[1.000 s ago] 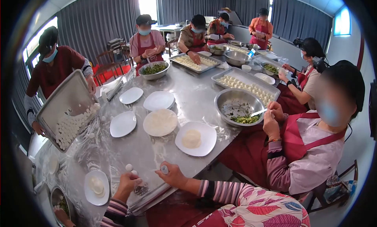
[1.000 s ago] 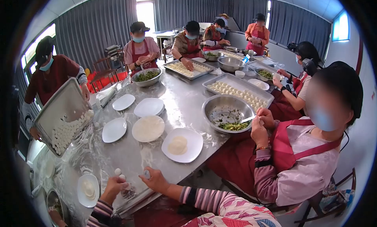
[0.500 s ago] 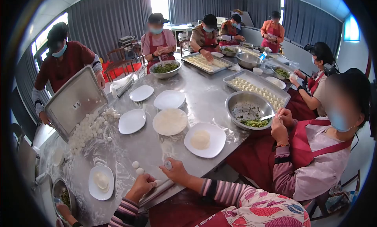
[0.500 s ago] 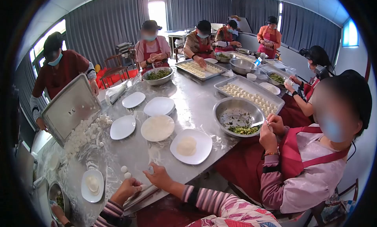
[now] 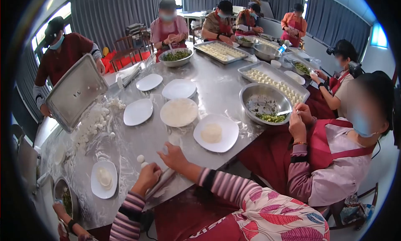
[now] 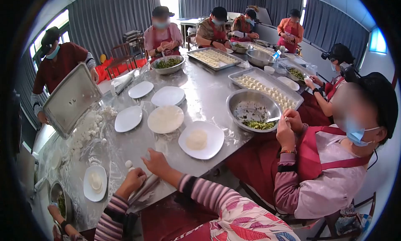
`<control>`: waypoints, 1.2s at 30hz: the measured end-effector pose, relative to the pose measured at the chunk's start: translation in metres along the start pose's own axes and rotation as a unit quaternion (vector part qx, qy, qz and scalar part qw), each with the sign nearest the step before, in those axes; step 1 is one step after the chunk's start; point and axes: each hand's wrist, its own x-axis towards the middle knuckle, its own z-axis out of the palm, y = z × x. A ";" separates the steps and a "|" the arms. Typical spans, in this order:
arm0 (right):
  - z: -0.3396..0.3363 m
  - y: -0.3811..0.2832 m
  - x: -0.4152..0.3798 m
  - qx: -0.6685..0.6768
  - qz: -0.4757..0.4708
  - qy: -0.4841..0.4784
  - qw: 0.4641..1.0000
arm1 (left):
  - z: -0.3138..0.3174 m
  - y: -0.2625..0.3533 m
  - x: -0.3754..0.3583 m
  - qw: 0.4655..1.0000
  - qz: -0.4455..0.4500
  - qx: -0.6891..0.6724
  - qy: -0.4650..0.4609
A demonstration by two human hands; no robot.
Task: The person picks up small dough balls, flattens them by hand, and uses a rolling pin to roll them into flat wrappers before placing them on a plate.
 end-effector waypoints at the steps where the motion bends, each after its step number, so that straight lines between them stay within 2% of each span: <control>1: 0.001 -0.004 0.004 0.013 0.020 -0.029 0.999 | 0.002 -0.006 0.005 0.999 0.011 -0.040 -0.004; 2: -0.003 -0.006 -0.003 0.013 0.021 -0.030 0.999 | 0.004 -0.009 0.002 0.999 0.010 -0.041 -0.004; 4: -0.015 -0.007 -0.017 0.003 -0.008 0.003 1.000 | -0.002 -0.007 -0.004 0.992 -0.031 -0.093 -0.085; 5: -0.021 -0.007 -0.023 0.004 -0.014 0.001 1.000 | -0.006 -0.004 -0.010 0.996 -0.042 -0.040 -0.070; 8: -0.026 -0.005 -0.033 0.045 -0.002 -0.023 0.999 | -0.006 -0.008 -0.013 0.998 -0.024 -0.016 -0.060; 10: -0.001 0.005 -0.007 -0.033 -0.040 0.028 0.998 | -0.002 -0.003 -0.005 0.998 -0.018 -0.012 -0.058; 11: 0.002 0.003 -0.001 -0.032 -0.041 0.027 0.998 | 0.001 -0.008 0.004 0.999 0.013 0.017 -0.025; 12: 0.005 -0.001 0.005 -0.021 0.004 -0.008 1.000 | 0.001 -0.007 0.009 0.998 0.045 0.045 0.010; 13: 0.005 -0.005 0.009 -0.013 0.048 -0.042 0.998 | 0.000 -0.007 0.009 0.999 0.033 0.042 -0.008; 14: -0.001 -0.007 0.005 -0.017 0.046 -0.044 0.998 | -0.001 -0.007 0.007 0.999 0.035 0.038 -0.006; 16: -0.020 -0.008 -0.021 0.022 -0.048 0.016 0.998 | -0.002 -0.013 -0.003 0.998 -0.022 -0.020 -0.062; 17: -0.030 -0.007 -0.033 0.035 -0.030 -0.010 0.999 | -0.004 -0.012 -0.010 0.997 -0.044 -0.032 -0.047; 20: -0.024 -0.007 -0.024 0.032 -0.037 0.004 0.999 | -0.007 -0.001 -0.017 0.996 -0.049 -0.032 -0.068; 21: -0.011 -0.001 -0.013 0.007 -0.009 -0.001 1.000 | -0.009 0.004 -0.013 0.998 -0.022 -0.002 -0.059; 24: 0.011 0.007 0.007 -0.018 -0.034 0.014 0.999 | -0.001 -0.005 0.009 0.998 -0.013 0.035 -0.042; 26: 0.000 -0.001 -0.002 0.000 -0.002 -0.015 1.000 | -0.002 -0.009 0.009 0.995 0.001 0.050 -0.084; 27: -0.005 0.006 -0.015 -0.022 -0.100 0.044 0.994 | 0.000 -0.019 0.006 0.996 0.036 0.046 -0.074; 28: -0.021 0.007 -0.030 -0.065 -0.171 0.039 0.982 | -0.001 -0.018 -0.002 0.997 -0.009 -0.017 -0.071; 29: -0.041 -0.019 -0.041 0.042 -0.004 -0.012 0.999 | -0.004 -0.014 -0.009 0.994 -0.047 -0.078 -0.065; 30: -0.044 -0.014 -0.054 0.082 0.018 -0.009 0.996 | -0.008 -0.008 -0.016 0.986 -0.082 -0.115 -0.090; 32: -0.037 -0.014 -0.046 0.104 -0.006 -0.006 0.995 | -0.008 -0.002 -0.018 0.974 -0.123 -0.155 -0.112; 34: -0.015 -0.001 -0.015 -0.008 -0.053 0.032 0.998 | -0.004 0.000 -0.009 0.997 -0.021 -0.021 -0.071; 36: 0.005 -0.003 0.012 -0.011 -0.056 0.017 0.998 | 0.004 -0.004 0.007 0.999 -0.021 0.000 -0.044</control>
